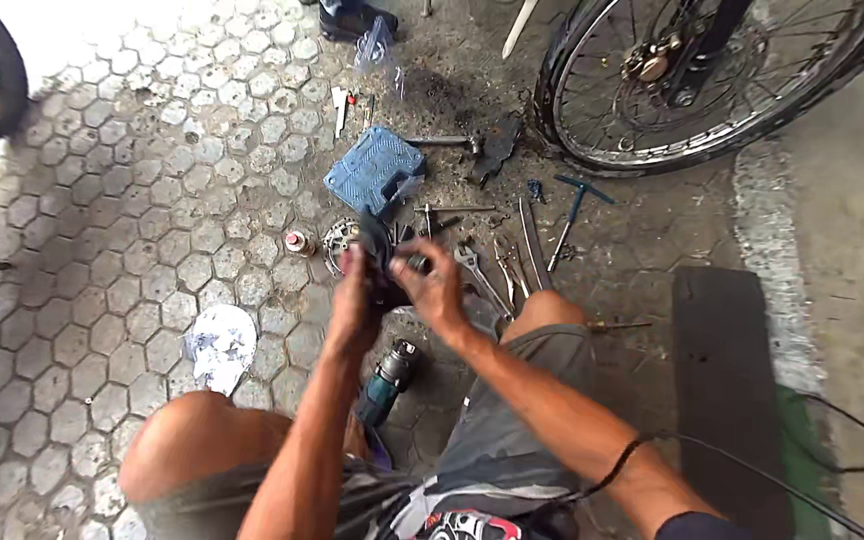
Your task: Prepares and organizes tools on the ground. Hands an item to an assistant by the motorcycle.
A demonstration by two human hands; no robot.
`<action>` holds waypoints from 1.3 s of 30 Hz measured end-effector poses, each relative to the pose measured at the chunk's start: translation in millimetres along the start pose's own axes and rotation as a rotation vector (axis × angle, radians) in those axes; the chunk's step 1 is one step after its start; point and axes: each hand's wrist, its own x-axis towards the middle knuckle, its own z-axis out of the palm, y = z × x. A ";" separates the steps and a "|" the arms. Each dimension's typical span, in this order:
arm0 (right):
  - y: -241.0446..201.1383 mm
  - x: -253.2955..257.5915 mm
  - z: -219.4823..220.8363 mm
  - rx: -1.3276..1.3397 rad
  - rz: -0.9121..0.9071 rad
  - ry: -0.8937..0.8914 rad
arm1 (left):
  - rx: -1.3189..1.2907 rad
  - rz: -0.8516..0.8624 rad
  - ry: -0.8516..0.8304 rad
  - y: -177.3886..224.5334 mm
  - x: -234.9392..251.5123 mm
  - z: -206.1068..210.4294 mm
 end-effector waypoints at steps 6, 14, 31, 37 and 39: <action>25.9 -3.8 52.2 -0.148 -0.152 -0.113 | -0.264 0.014 0.269 -21.8 64.4 -1.9; 13.5 22.5 -43.1 -0.068 0.234 -0.153 | 0.697 0.174 0.276 -7.8 208.0 -26.5; 16.5 -53.5 -88.0 -0.045 0.355 0.215 | 1.793 0.388 -0.288 -87.0 334.0 67.9; 21.9 -33.1 -79.5 0.033 0.548 0.244 | 2.004 0.145 -0.139 -76.9 362.9 58.8; 20.0 -26.3 -81.0 0.052 0.585 0.243 | 2.051 0.158 -0.244 -65.9 342.7 58.3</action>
